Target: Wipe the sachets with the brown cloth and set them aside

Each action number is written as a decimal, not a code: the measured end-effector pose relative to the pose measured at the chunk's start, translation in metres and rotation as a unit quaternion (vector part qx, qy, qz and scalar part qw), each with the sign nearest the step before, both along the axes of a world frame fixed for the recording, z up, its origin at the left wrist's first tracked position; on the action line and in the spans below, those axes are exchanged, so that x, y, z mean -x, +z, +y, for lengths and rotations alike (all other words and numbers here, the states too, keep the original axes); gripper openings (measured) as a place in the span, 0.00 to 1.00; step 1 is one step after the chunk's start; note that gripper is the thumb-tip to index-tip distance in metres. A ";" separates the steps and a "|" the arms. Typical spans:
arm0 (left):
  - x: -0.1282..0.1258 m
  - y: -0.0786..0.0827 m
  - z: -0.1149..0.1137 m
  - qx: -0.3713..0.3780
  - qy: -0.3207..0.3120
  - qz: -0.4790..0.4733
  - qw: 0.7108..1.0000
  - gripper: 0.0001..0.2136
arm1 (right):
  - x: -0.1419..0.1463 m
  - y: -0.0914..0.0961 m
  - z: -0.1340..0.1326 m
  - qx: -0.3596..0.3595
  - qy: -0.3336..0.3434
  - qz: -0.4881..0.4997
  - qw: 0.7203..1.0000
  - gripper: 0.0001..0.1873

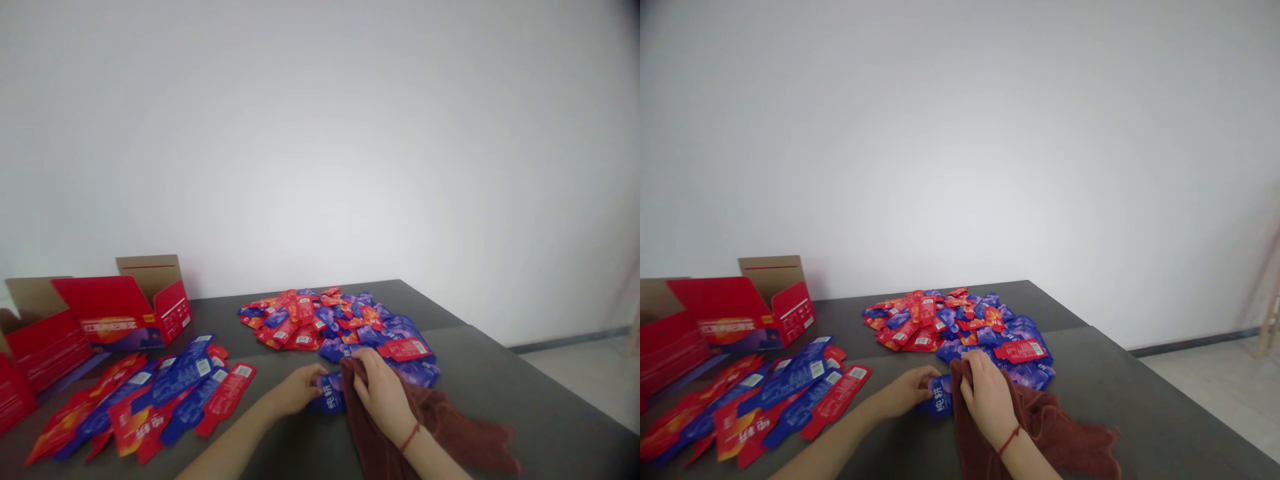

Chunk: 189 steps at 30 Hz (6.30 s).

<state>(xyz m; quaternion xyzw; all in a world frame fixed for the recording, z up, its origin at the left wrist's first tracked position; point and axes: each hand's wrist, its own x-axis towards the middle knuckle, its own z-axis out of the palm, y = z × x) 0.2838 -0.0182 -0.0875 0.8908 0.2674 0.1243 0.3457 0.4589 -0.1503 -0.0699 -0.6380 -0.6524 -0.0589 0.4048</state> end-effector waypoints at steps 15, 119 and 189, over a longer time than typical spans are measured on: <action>0.050 -0.025 -0.017 -0.235 0.106 0.073 0.963 0.23 | 0.032 -0.015 0.012 0.172 -0.047 -0.168 0.969 0.14; 0.022 -0.011 -0.040 -0.115 0.137 0.041 0.983 0.29 | 0.011 -0.031 -0.018 0.195 -0.118 -0.099 0.969 0.18; 0.060 -0.018 -0.002 -0.258 0.078 0.093 0.958 0.20 | 0.098 -0.025 0.005 0.164 0.023 -0.284 0.944 0.10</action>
